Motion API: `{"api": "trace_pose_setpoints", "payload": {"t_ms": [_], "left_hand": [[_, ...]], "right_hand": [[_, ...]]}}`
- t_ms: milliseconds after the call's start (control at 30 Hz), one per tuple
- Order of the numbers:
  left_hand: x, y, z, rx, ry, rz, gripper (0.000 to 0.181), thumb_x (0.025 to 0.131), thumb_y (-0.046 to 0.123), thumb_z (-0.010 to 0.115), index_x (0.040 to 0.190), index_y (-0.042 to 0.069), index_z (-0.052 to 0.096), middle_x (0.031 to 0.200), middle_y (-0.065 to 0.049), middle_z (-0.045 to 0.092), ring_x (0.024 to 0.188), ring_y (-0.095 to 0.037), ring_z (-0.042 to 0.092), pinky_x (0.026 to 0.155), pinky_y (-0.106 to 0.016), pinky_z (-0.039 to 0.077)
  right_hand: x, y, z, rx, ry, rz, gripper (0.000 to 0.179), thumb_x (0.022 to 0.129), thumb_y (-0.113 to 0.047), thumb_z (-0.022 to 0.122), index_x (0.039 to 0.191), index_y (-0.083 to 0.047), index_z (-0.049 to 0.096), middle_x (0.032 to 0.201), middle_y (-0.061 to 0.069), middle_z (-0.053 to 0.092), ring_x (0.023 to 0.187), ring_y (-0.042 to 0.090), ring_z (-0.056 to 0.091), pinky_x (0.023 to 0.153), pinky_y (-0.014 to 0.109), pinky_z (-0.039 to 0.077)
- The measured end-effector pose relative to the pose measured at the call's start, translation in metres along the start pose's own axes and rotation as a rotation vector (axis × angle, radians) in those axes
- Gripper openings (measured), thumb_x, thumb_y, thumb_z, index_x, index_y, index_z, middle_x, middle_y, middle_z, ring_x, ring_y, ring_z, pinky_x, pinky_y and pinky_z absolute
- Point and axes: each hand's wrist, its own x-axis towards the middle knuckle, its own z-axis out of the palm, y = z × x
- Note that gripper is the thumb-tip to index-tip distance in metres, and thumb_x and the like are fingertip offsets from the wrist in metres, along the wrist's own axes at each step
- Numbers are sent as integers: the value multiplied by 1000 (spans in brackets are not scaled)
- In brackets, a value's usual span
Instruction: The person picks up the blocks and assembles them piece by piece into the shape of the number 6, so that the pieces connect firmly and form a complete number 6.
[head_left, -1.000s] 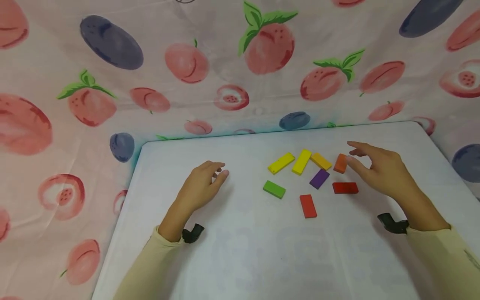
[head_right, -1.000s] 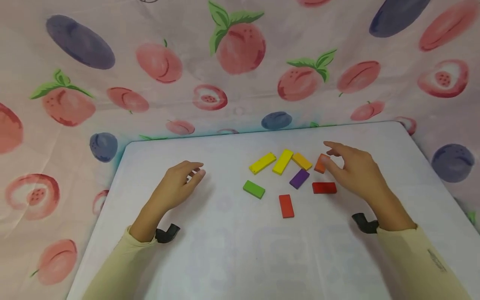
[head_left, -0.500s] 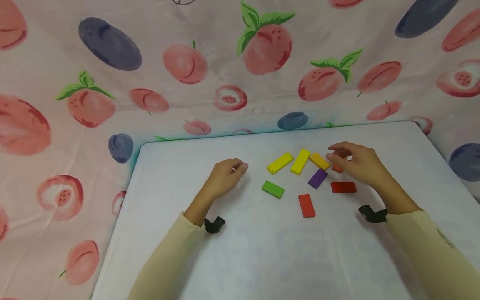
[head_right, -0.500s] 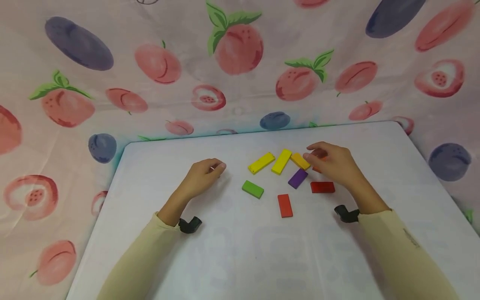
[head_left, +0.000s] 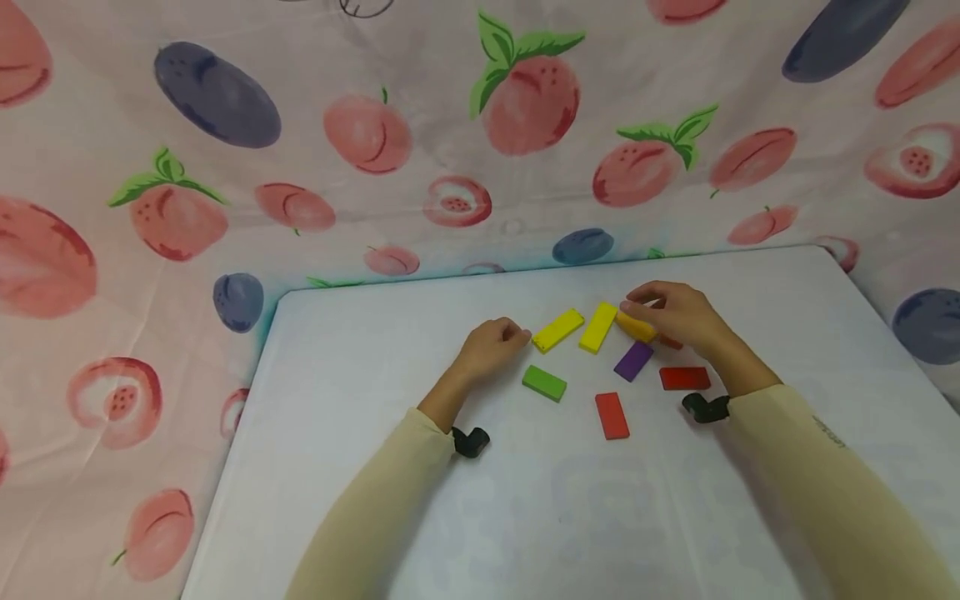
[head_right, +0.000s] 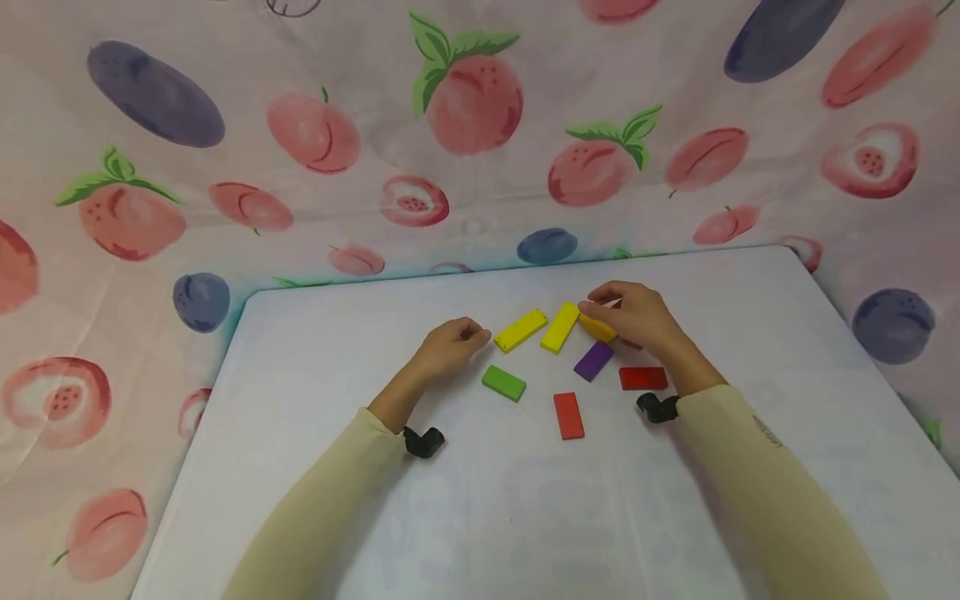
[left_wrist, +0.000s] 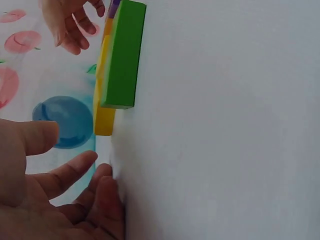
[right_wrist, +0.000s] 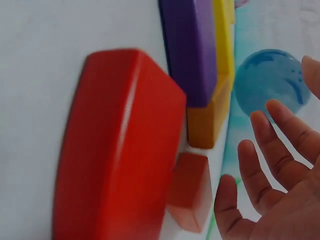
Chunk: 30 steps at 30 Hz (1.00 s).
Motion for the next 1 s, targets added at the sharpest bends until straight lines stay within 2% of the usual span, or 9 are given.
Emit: {"api": "trace_pose_setpoints", "payload": {"t_ms": [133, 267, 367, 533, 767, 1000], "left_hand": [[7, 4, 7, 33, 15, 8, 37, 104, 41, 54, 120, 12, 70, 111, -5, 66, 100, -21, 57, 89, -36, 49], [11, 11, 11, 72, 35, -31, 35, 103, 45, 55, 114, 16, 72, 107, 0, 67, 97, -19, 58, 87, -35, 48], [13, 17, 13, 102, 55, -75, 35, 101, 49, 57, 108, 18, 74, 102, 3, 68, 94, -19, 59, 84, -35, 47], [16, 23, 17, 127, 86, -131, 38, 98, 55, 61, 96, 19, 73, 92, 3, 68, 88, -18, 60, 76, -32, 45], [21, 22, 25, 140, 130, -154, 42, 93, 59, 65, 86, 19, 68, 81, 3, 65, 78, -17, 59, 66, -30, 42], [23, 24, 30, 169, 148, -186, 44, 91, 60, 68, 80, 18, 65, 74, 2, 61, 72, -17, 57, 60, -29, 40]], "right_hand": [[12, -2, 2, 0, -14, 34, 70, 94, -65, 60, 142, -15, 55, 147, 18, 49, 127, 39, 49, 97, 51, 54], [23, -4, 1, 21, -53, 85, 74, 92, -68, 61, 144, -15, 53, 149, 18, 47, 130, 40, 45, 106, 60, 46], [31, -6, 1, 15, -90, 115, 74, 91, -67, 63, 142, -15, 55, 146, 17, 49, 127, 38, 45, 105, 59, 45], [38, -12, 6, -2, -139, 162, 70, 88, -64, 68, 138, -14, 59, 141, 16, 50, 122, 37, 45, 98, 54, 47], [39, -21, 15, 15, -138, 181, 71, 86, -59, 74, 137, -12, 58, 144, 18, 46, 126, 38, 43, 106, 56, 44], [42, -20, 17, 11, -148, 188, 68, 84, -57, 77, 133, -13, 60, 142, 18, 45, 123, 38, 43, 96, 50, 47]]}}
